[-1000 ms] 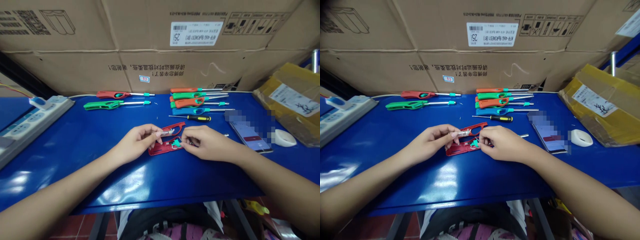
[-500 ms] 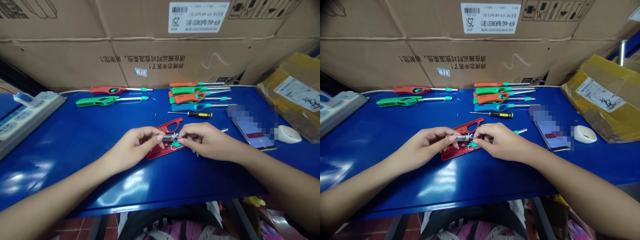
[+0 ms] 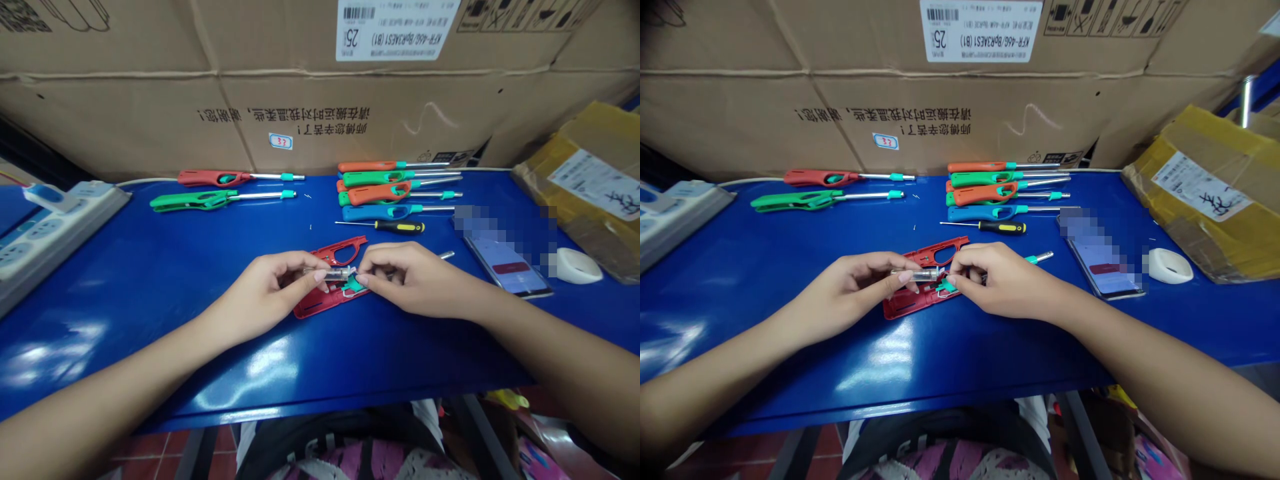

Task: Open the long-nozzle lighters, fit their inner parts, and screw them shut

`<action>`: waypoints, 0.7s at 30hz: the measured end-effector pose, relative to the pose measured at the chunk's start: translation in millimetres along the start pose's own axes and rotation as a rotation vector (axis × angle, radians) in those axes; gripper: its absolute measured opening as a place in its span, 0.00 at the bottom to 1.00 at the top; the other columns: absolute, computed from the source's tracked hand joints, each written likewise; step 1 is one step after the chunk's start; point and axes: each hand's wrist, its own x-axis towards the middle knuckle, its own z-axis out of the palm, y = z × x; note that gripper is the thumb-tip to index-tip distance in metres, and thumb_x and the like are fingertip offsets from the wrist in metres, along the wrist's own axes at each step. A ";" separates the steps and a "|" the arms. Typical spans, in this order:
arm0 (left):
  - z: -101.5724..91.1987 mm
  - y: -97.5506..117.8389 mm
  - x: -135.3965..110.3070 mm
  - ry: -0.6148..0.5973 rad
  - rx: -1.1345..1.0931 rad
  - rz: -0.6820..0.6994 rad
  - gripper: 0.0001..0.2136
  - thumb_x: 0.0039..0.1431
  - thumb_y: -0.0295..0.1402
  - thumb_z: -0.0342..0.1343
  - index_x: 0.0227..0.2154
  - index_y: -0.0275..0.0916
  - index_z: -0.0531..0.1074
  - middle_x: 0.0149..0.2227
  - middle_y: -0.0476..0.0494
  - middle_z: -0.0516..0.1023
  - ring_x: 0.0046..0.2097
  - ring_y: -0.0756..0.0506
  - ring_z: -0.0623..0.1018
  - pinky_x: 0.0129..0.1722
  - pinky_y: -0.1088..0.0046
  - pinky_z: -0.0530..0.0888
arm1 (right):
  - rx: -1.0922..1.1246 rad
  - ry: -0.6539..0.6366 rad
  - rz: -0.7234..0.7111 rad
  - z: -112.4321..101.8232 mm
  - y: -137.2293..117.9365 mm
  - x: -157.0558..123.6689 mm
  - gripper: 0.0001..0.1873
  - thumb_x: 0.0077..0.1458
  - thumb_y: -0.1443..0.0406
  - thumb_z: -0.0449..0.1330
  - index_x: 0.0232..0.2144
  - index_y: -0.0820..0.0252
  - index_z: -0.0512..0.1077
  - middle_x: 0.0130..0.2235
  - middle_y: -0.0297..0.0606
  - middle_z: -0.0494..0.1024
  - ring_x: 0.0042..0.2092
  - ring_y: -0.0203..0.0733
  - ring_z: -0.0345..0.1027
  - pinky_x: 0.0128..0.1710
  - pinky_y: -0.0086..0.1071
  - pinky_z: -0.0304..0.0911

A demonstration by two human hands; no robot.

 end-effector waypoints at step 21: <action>3.6 5.4 -5.6 0.076 0.090 0.051 0.12 0.61 0.39 0.62 0.42 0.39 0.82 0.40 0.43 0.86 0.36 0.44 0.81 0.34 0.70 0.75 | -0.028 -0.002 -0.067 -0.3 -0.8 -0.4 0.07 0.62 0.67 0.58 0.31 0.60 0.73 0.29 0.30 0.70 0.28 0.31 0.60 0.27 0.27 0.56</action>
